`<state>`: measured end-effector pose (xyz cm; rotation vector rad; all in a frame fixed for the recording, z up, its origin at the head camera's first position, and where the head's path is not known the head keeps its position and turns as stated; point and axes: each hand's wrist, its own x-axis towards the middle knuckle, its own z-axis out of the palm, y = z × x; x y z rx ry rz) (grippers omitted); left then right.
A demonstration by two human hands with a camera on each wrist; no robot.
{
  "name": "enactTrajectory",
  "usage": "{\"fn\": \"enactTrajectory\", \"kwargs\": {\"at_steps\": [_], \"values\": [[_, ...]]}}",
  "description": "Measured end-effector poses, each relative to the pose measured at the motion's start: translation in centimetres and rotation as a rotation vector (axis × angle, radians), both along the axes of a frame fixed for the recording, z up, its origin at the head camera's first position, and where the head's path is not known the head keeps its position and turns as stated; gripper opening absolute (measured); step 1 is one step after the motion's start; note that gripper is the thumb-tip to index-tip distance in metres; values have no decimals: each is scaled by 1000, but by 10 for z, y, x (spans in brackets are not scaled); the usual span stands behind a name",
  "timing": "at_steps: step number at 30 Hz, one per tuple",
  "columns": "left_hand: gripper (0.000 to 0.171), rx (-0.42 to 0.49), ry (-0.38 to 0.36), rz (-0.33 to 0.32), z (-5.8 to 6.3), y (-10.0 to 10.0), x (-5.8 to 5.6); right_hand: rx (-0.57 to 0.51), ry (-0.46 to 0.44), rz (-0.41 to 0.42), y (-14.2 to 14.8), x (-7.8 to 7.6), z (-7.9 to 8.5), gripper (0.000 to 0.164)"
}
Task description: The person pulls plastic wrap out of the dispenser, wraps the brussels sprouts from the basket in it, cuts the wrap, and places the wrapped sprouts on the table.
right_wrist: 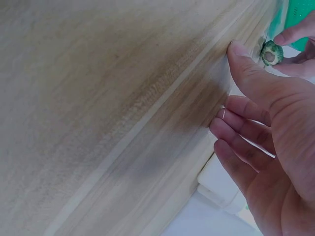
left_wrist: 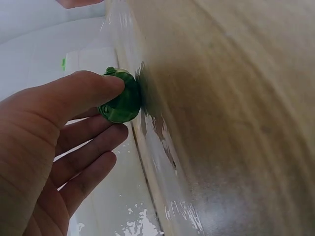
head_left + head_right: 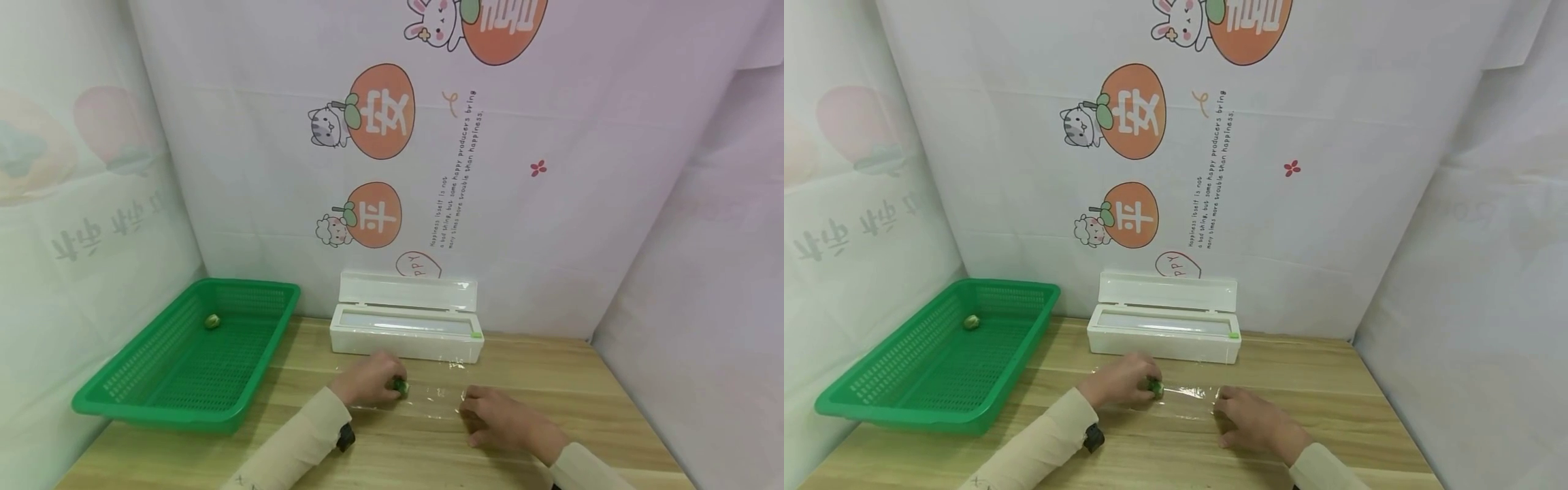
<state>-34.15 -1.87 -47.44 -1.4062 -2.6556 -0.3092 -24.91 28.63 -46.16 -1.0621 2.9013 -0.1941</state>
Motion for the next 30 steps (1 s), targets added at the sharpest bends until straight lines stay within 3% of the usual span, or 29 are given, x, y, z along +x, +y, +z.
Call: {"fn": "enactTrajectory", "kwargs": {"at_steps": [10, 15, 17, 24, 30], "values": [[22, 49, -93, 53, 9, -19, 4, -15, -21, 1, -1, -1, 0, 52], [26, 40, -37, 64, 14, -35, 8, -44, -27, 3, 2, 0, -1, 52], [23, 51, -23, 61, 14, -43, 10, -55, -35, 2, 3, 0, -1, 52], [8, 75, -85, 68, 2, -78, 22, -61, 9, 26, 6, 0, -2, 50], [14, 58, -114, 98, -3, -107, 33, -121, 38, 71, 11, -4, -7, 42]]}}
